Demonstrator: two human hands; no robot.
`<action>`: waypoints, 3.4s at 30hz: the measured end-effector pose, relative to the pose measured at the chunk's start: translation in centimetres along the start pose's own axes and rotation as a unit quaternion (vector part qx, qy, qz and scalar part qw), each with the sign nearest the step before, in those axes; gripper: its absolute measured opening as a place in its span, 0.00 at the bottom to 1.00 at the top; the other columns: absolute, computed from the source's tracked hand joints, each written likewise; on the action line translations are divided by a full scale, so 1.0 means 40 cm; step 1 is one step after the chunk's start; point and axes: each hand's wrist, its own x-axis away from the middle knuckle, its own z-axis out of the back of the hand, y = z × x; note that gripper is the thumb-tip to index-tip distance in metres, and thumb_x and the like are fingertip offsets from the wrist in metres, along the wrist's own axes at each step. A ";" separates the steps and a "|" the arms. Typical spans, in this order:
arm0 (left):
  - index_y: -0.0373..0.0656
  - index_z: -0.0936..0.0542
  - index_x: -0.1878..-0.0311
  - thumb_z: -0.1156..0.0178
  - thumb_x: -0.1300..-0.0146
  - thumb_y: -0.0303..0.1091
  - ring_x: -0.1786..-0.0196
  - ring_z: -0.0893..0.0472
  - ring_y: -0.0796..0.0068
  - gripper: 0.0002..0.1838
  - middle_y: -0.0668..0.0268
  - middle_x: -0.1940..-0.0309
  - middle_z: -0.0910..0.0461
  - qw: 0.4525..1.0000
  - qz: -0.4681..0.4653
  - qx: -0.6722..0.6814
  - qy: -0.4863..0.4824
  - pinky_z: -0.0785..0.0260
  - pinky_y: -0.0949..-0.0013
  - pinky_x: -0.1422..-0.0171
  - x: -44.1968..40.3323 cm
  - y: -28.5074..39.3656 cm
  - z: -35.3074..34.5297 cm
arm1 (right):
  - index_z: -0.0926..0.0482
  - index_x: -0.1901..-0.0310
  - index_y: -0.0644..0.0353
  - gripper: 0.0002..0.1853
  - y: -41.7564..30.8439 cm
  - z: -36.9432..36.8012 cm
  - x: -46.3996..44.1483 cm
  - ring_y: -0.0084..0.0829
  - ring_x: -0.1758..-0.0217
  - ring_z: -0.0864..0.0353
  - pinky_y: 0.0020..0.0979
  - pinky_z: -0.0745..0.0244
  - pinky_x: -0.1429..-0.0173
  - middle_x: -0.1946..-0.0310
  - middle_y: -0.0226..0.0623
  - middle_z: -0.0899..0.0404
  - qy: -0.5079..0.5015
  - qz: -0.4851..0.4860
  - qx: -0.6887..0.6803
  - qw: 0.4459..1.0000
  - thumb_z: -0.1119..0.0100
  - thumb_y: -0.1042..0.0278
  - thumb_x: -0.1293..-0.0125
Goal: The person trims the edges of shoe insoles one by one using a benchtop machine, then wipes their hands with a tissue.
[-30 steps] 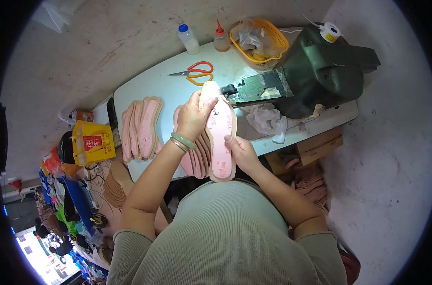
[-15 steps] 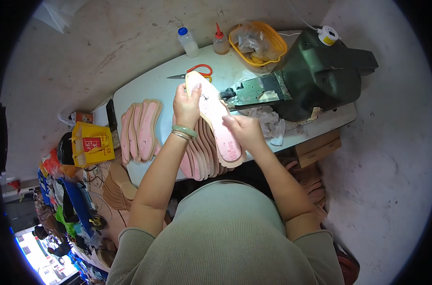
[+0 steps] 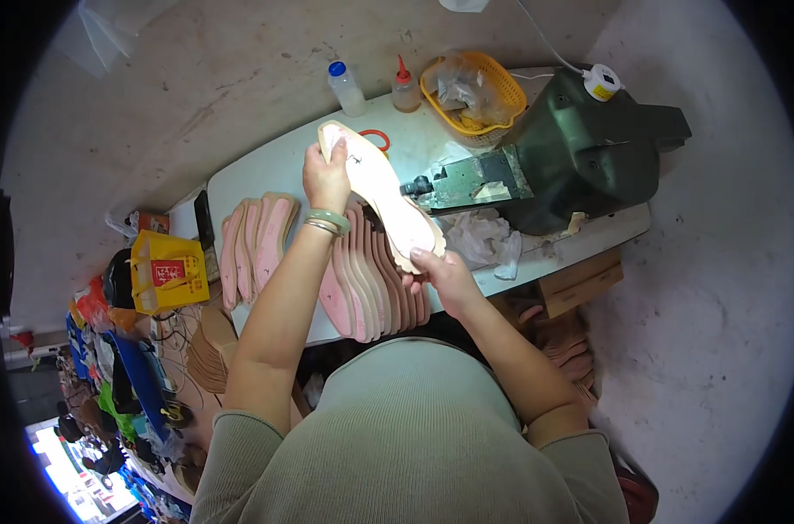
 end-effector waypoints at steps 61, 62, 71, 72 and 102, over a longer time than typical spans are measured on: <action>0.40 0.30 0.36 0.38 0.37 0.41 0.53 0.17 0.51 0.28 0.50 0.58 0.16 0.965 0.028 0.014 -0.259 0.28 0.56 0.47 0.068 -0.052 0.127 | 0.22 0.47 0.67 0.17 0.071 -0.068 -0.062 0.17 0.63 0.20 0.21 0.24 0.56 0.63 0.31 0.17 -0.051 -0.024 0.193 0.980 0.37 0.66 0.33; 0.39 0.30 0.36 0.38 0.36 0.40 0.55 0.17 0.52 0.28 0.49 0.58 0.17 0.969 -0.054 -0.057 -0.234 0.27 0.57 0.48 0.034 -0.084 0.179 | 0.24 0.44 0.68 0.20 0.103 -0.075 -0.063 0.17 0.63 0.20 0.21 0.24 0.57 0.62 0.31 0.18 -0.076 -0.017 0.140 0.987 0.36 0.66 0.33; 0.37 0.33 0.36 0.42 0.36 0.52 0.46 0.21 0.45 0.33 0.43 0.45 0.27 0.857 0.033 -0.385 -0.342 0.29 0.53 0.41 0.123 -0.242 0.337 | 0.24 0.45 0.70 0.18 0.097 -0.063 -0.068 0.20 0.61 0.20 0.22 0.23 0.54 0.58 0.34 0.18 -0.060 -0.049 0.250 0.965 0.39 0.68 0.31; 0.37 0.34 0.35 0.41 0.37 0.52 0.46 0.22 0.45 0.34 0.42 0.45 0.27 0.864 0.039 -0.369 -0.341 0.30 0.52 0.40 0.166 -0.268 0.317 | 0.23 0.45 0.70 0.18 0.103 -0.066 -0.072 0.19 0.62 0.20 0.22 0.23 0.55 0.59 0.32 0.18 -0.065 -0.044 0.258 0.963 0.38 0.67 0.32; 0.34 0.17 0.53 0.38 0.33 0.44 0.66 0.22 0.83 0.20 0.65 0.68 0.16 0.952 0.120 0.168 -0.224 0.28 0.73 0.61 0.325 -0.153 0.289 | 0.30 0.36 0.64 0.22 0.093 -0.126 -0.086 0.21 0.53 0.21 0.26 0.25 0.48 0.50 0.32 0.21 -0.076 -0.005 0.173 0.982 0.45 0.75 0.33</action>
